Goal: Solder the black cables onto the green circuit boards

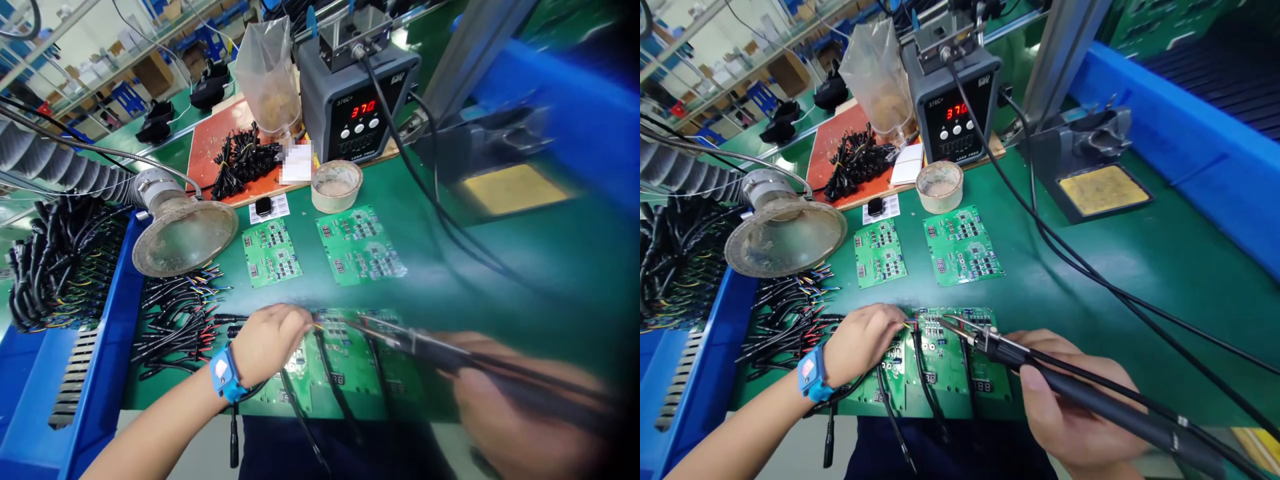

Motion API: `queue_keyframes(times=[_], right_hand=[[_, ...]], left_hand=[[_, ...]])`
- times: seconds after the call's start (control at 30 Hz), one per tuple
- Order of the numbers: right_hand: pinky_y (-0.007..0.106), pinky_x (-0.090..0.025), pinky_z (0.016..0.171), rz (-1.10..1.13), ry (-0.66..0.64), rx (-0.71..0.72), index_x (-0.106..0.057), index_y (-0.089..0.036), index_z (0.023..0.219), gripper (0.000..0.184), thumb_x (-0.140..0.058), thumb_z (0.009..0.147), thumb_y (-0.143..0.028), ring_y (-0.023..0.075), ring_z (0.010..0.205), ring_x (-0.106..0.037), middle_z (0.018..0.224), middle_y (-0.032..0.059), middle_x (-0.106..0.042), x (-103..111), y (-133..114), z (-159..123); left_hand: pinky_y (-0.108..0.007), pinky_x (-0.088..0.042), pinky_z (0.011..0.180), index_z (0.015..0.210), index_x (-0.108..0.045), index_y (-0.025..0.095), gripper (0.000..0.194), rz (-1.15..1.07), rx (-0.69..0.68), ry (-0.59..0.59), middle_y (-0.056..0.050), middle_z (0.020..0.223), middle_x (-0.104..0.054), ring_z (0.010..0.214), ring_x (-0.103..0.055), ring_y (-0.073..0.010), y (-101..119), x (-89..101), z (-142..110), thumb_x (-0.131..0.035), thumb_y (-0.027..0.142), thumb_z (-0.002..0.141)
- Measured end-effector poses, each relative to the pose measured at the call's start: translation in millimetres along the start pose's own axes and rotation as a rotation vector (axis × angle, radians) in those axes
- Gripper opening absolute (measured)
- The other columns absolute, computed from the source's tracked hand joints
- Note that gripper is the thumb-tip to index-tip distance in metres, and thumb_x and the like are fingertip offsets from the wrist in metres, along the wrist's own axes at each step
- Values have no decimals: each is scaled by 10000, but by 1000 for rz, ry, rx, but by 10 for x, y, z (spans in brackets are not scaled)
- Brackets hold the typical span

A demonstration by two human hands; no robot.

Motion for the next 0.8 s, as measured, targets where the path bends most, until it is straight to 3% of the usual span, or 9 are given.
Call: queue_keyframes(times=[0.07,0.13,0.2,0.3,0.47,0.8], right_hand=[[314,-398,380,-49,-67,93,-452,-254,592,158,-582,682,-240,176,457,-523,502,-15,-511,-51,-153,-5],[297,-397,394,-69,-115,152,-403,-245,552,232,-571,671,-140,166,472,-531,474,-35,-472,-100,-267,-8],[287,-398,399,-40,-135,166,-351,-234,523,288,-565,668,-108,155,459,-524,443,-50,-430,-130,-313,-2],[279,-406,397,-10,-132,217,-406,-247,560,240,-570,673,-113,148,437,-518,426,-61,-420,-151,-359,6],[257,-391,370,-48,-185,274,-494,-262,642,140,-562,701,-156,133,404,-505,423,-65,-433,-241,-370,10],[239,-407,389,-67,-206,289,-526,-271,675,117,-555,716,-166,124,435,-526,433,-66,-457,-261,-412,28]], left_hand=[[-282,-482,639,874,-467,171,142,-16,78,-102,-36,835,-572,712,-555,-151,-39,-109,30,-336,216,908],[-285,-472,627,862,-473,175,145,-17,172,-186,-35,846,-539,687,-537,-150,-109,-199,51,-355,249,898],[-288,-466,634,856,-480,178,145,-31,222,-245,-30,853,-522,674,-530,-147,-151,-259,70,-367,264,889],[-287,-459,651,861,-486,182,152,-59,241,-297,-24,859,-514,685,-531,-146,-177,-305,90,-364,269,886],[-290,-453,647,858,-492,184,150,-62,274,-302,-21,859,-513,685,-532,-149,-211,-310,89,-374,275,879],[-276,-447,594,814,-497,176,130,-28,325,-277,-12,817,-541,632,-532,-141,-229,-311,103,-431,281,854]])
Point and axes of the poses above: each hand's wrist, its own z-axis towards the middle knuckle, its own x-axis out of the back of the hand, y = z × x, the point moved 10 cm from there along z, towards the middle knuckle
